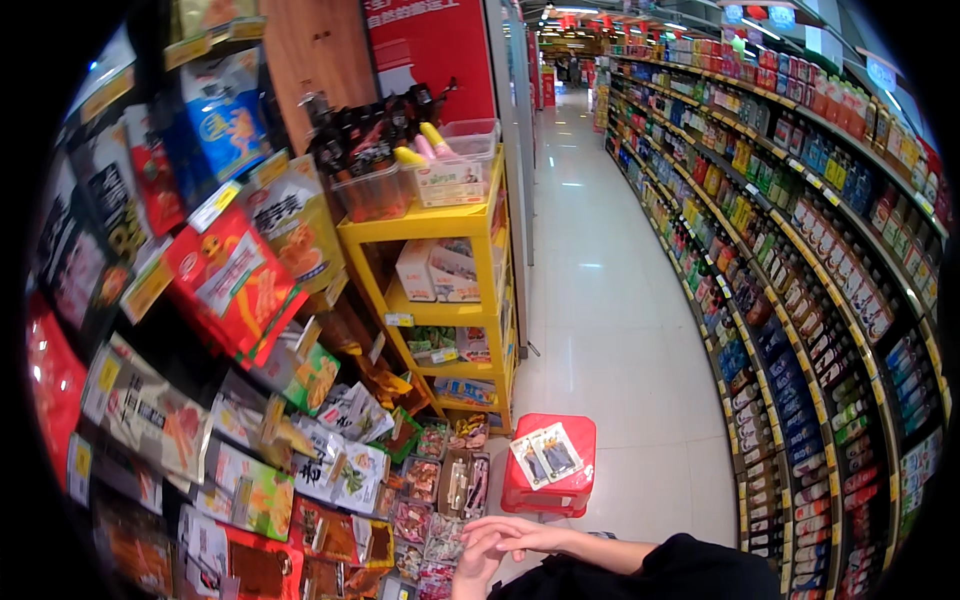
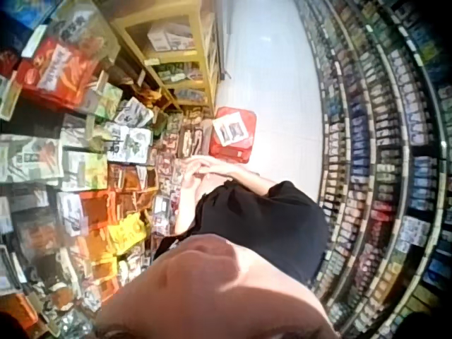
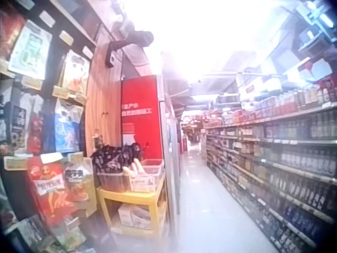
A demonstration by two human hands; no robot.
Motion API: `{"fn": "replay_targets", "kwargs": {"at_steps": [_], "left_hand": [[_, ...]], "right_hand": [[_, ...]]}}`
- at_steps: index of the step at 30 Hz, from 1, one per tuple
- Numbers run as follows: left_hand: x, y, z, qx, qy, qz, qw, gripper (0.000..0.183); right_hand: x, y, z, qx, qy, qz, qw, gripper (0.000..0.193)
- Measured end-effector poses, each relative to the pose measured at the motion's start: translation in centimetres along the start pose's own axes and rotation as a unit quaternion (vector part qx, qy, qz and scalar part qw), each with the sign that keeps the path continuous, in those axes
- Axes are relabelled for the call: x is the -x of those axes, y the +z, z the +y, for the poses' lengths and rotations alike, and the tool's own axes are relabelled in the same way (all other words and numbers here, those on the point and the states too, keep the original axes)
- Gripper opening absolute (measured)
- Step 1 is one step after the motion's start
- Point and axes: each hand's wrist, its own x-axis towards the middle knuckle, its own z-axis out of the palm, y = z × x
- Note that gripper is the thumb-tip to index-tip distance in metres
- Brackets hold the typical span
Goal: The person picks up packaged food items from a small plastic stool in a store aisle and places them onto a display shelf.
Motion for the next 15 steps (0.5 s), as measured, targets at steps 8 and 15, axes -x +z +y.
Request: {"fn": "replay_targets", "kwargs": {"at_steps": [8, 15], "left_hand": [[-12.0, 0.1, -3.6, 0.030, -0.119, -0.100, 0.987, 0.021], [-20.8, 1.2, -5.3, -0.002, -0.246, 0.125, 0.961, 0.016]], "right_hand": [[4.4, -9.3, -2.6, -0.063, -0.075, 0.142, 0.985, 0.048], [5.1, -15.4, -1.3, -0.048, -0.079, 0.360, 0.928, 0.028]]}}
